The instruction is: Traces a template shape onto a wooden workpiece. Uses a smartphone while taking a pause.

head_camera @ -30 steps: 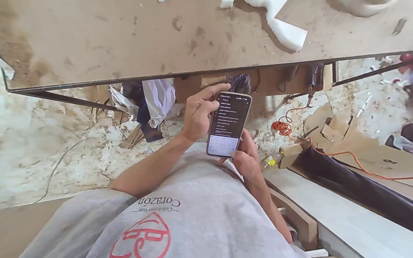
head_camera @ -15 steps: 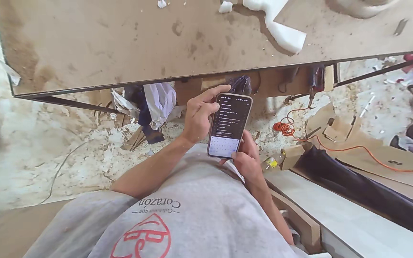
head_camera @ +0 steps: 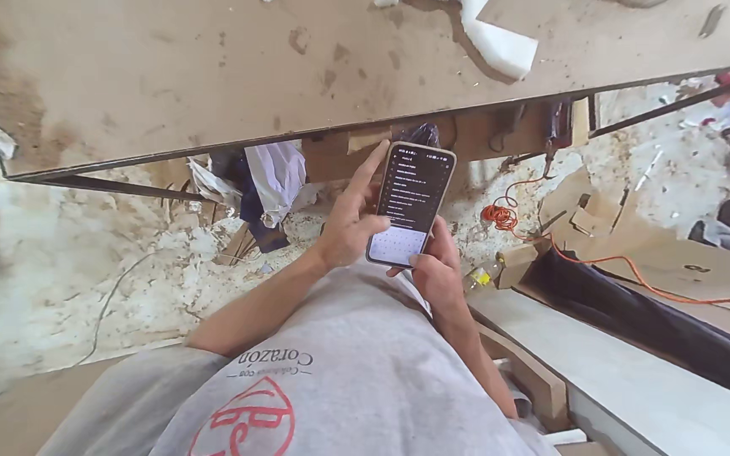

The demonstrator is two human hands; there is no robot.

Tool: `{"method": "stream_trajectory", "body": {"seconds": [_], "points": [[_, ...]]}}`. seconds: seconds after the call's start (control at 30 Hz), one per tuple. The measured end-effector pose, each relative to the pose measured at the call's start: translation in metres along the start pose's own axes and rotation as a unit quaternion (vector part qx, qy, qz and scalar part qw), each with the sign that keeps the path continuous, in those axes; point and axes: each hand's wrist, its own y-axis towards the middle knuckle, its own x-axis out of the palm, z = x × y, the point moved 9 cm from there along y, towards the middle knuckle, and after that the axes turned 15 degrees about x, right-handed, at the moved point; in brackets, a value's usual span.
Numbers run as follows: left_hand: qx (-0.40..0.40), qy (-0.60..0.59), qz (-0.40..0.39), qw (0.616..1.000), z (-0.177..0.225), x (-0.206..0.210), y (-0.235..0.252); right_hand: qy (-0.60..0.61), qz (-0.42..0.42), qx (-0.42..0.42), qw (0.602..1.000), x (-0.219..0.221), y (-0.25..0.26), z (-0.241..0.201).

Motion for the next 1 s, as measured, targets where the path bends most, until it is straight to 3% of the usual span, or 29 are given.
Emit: {"method": "stream_trajectory", "body": {"seconds": [0.17,0.37,0.6,1.0], "points": [[-0.026,0.024,-0.012,0.999,-0.008,0.002,-0.015,0.013,0.013,0.002,1.000,-0.003,0.003,0.000],[0.006,0.038,0.017,0.999,-0.006,-0.001,-0.015,0.009,0.009,0.001,1.000,0.000,0.005,0.000],[0.030,0.020,-0.001,0.999,-0.005,-0.002,-0.015,0.006,0.005,-0.002,1.000,-0.001,0.003,-0.003],[0.111,0.057,0.009,0.992,0.026,-0.017,0.033,0.015,-0.022,-0.017,0.999,0.003,-0.006,-0.002]]}}
